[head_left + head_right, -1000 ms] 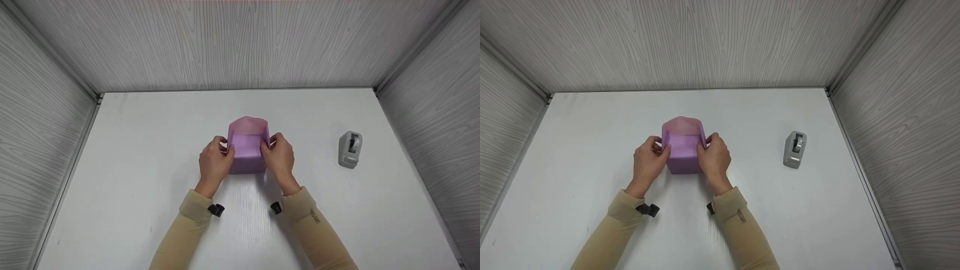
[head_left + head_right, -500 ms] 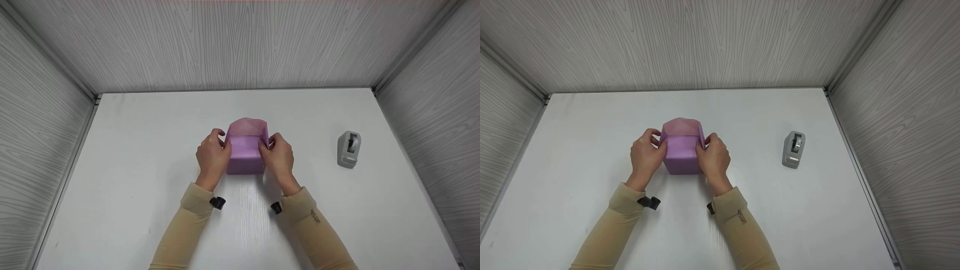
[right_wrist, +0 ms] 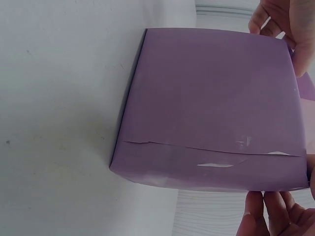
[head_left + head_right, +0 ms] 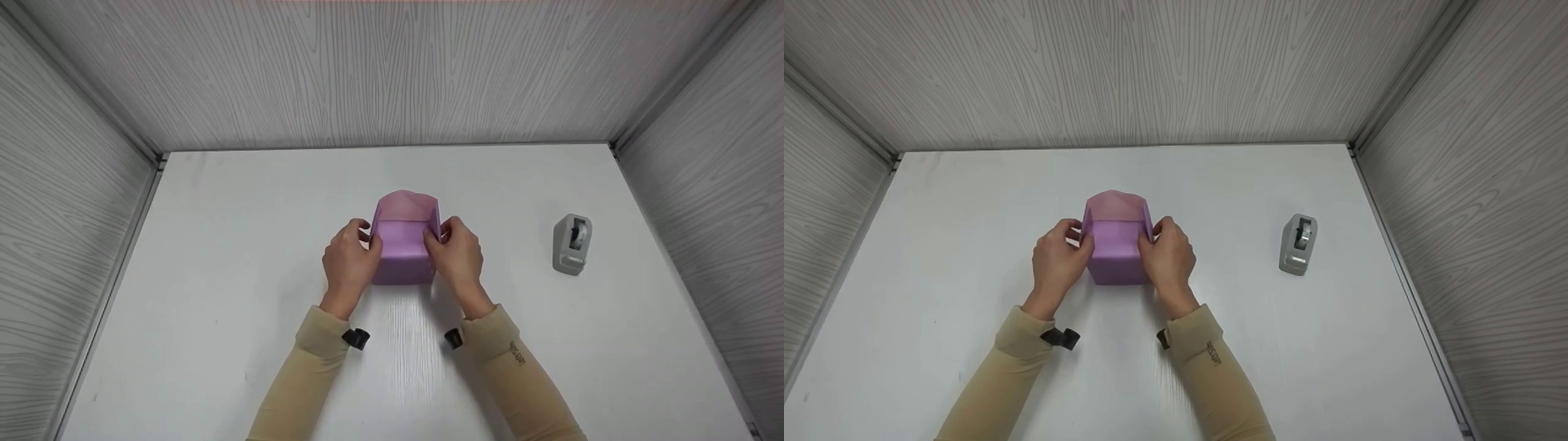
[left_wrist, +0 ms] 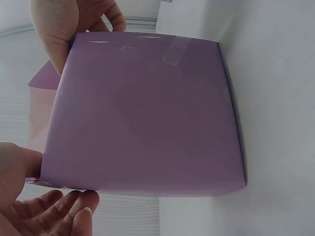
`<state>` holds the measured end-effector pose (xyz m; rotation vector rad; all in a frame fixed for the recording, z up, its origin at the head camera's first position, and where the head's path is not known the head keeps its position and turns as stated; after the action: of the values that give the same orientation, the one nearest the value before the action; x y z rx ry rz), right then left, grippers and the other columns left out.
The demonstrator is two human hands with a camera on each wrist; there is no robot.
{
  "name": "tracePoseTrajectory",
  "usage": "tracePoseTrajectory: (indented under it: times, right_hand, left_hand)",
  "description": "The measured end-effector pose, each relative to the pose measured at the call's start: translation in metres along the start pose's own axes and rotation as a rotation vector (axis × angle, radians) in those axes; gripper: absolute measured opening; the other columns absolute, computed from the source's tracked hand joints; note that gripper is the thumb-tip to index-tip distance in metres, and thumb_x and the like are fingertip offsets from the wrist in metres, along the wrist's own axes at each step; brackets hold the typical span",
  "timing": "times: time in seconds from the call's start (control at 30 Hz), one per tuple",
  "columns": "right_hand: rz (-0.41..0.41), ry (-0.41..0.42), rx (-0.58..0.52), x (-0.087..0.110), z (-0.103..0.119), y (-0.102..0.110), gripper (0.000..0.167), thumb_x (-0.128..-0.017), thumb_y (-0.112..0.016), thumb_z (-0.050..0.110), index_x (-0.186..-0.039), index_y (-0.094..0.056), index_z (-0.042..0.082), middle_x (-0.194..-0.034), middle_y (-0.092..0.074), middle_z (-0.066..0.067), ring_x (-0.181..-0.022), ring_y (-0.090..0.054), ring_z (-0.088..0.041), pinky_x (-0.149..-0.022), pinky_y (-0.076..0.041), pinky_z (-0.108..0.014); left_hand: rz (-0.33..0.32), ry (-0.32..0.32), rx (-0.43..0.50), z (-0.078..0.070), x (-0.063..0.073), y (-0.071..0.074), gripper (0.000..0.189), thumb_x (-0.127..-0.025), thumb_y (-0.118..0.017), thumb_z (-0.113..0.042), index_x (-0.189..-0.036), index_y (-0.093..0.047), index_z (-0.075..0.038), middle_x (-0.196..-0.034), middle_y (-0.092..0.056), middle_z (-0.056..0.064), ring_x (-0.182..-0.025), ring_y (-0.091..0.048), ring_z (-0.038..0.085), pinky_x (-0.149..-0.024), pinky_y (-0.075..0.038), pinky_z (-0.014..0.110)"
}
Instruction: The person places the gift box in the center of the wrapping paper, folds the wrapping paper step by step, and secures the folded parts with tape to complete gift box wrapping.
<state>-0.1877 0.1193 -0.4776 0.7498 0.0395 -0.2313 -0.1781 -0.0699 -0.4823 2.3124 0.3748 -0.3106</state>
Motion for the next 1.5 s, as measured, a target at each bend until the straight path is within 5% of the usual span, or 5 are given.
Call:
tracePoseTrajectory:
  times: [0.33, 0.8, 1.23, 1.5]
  right_hand:
    - [-0.124, 0.186, 0.174, -0.003, 0.006, -0.006, 0.019, -0.088, -0.066, 0.024, -0.093, -0.06, 0.007, -0.075, -0.061, -0.005, -0.062, -0.059, -0.021, -0.051, -0.048, -0.039]
    - [-0.106, 0.05, 0.133, -0.008, 0.006, -0.008, 0.017, -0.087, -0.065, 0.026, -0.093, -0.061, 0.01, -0.072, -0.061, -0.002, -0.058, -0.058, -0.02, -0.049, -0.045, -0.038]
    - [-0.124, 0.073, 0.153, -0.008, 0.006, -0.008, 0.017, -0.087, -0.066, 0.026, -0.091, -0.063, 0.01, -0.074, -0.064, -0.002, -0.059, -0.06, -0.02, -0.05, -0.048, -0.039]
    - [-0.022, 0.099, 0.052, 0.008, 0.004, 0.011, 0.027, -0.087, -0.07, 0.029, -0.101, -0.064, 0.007, -0.077, -0.061, -0.002, -0.065, -0.057, -0.018, -0.055, -0.046, -0.036]
  left_hand:
    - [0.013, 0.014, 0.018, 0.005, 0.004, -0.002, 0.019, -0.089, -0.066, -0.023, -0.096, -0.071, -0.006, -0.077, -0.07, 0.003, -0.062, -0.064, 0.02, -0.052, -0.05, 0.038]
    - [0.048, 0.053, 0.02, 0.005, 0.004, -0.003, 0.021, -0.09, -0.065, -0.026, -0.098, -0.07, -0.007, -0.08, -0.07, 0.004, -0.066, -0.065, 0.02, -0.056, -0.051, 0.039]
    - [0.026, 0.014, 0.026, 0.005, 0.004, -0.003, 0.019, -0.089, -0.066, -0.023, -0.096, -0.07, -0.006, -0.079, -0.07, 0.004, -0.064, -0.065, 0.02, -0.053, -0.051, 0.039]
    - [0.027, 0.031, 0.019, 0.004, 0.005, -0.003, 0.02, -0.089, -0.066, -0.023, -0.097, -0.07, -0.006, -0.079, -0.07, 0.005, -0.063, -0.065, 0.019, -0.053, -0.051, 0.038]
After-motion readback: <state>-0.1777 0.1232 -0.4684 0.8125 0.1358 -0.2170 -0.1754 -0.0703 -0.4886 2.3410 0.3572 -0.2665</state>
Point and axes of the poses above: each hand's wrist, its own x-axis away from the middle knuckle, its own y-axis out of the back of the hand, z = x × y, the point moved 1 cm from there along -x, towards the middle knuckle
